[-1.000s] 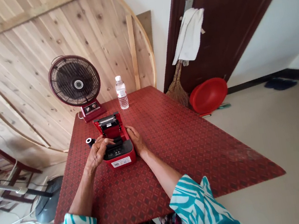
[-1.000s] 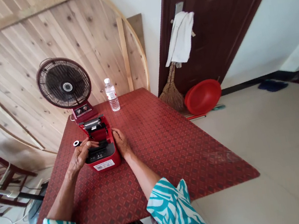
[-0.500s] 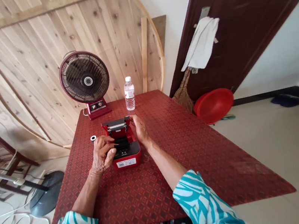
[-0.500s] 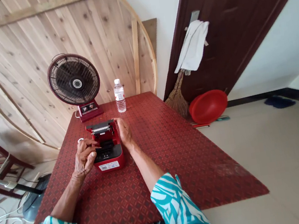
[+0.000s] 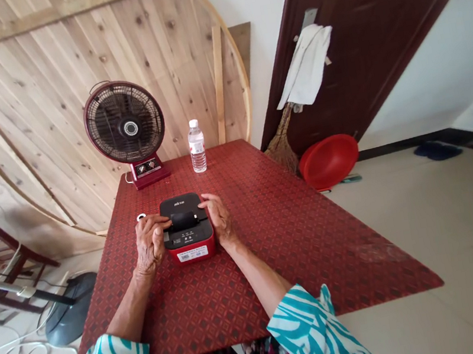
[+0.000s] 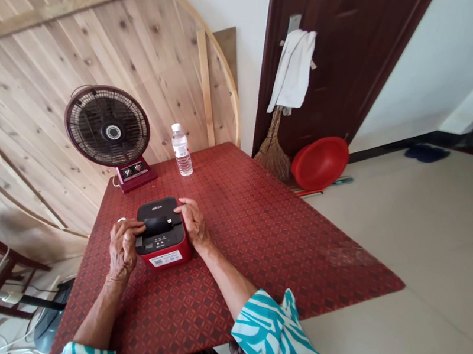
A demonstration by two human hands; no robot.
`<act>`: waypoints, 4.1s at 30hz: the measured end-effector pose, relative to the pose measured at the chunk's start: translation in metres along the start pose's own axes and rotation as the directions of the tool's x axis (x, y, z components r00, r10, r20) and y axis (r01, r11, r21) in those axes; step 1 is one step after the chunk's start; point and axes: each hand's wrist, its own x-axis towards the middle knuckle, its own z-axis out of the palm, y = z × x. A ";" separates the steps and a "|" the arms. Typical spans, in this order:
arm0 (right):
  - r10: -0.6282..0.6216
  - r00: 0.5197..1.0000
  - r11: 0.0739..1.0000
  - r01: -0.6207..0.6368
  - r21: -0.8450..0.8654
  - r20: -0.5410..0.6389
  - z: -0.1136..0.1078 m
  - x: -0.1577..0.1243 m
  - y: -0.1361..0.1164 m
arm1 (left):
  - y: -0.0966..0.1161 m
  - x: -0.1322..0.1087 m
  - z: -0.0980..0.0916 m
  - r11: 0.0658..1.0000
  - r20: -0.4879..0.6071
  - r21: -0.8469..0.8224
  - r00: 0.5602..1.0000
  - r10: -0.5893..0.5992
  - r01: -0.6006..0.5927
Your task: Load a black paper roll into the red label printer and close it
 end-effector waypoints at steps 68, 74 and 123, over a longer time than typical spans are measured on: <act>0.303 0.953 0.926 -0.298 0.231 0.013 0.012 0.002 0.026 | -0.003 0.029 -0.017 0.723 0.149 -0.447 0.841 -0.520 0.526; 0.298 0.955 0.929 -0.293 0.227 0.017 0.011 0.003 0.023 | -0.008 0.070 -0.009 0.951 0.413 -0.106 0.883 -0.223 0.290; 0.312 0.949 0.930 -0.315 0.188 0.045 0.008 0.001 0.022 | -0.068 -0.034 -0.039 0.738 0.270 -0.169 0.750 -0.603 0.654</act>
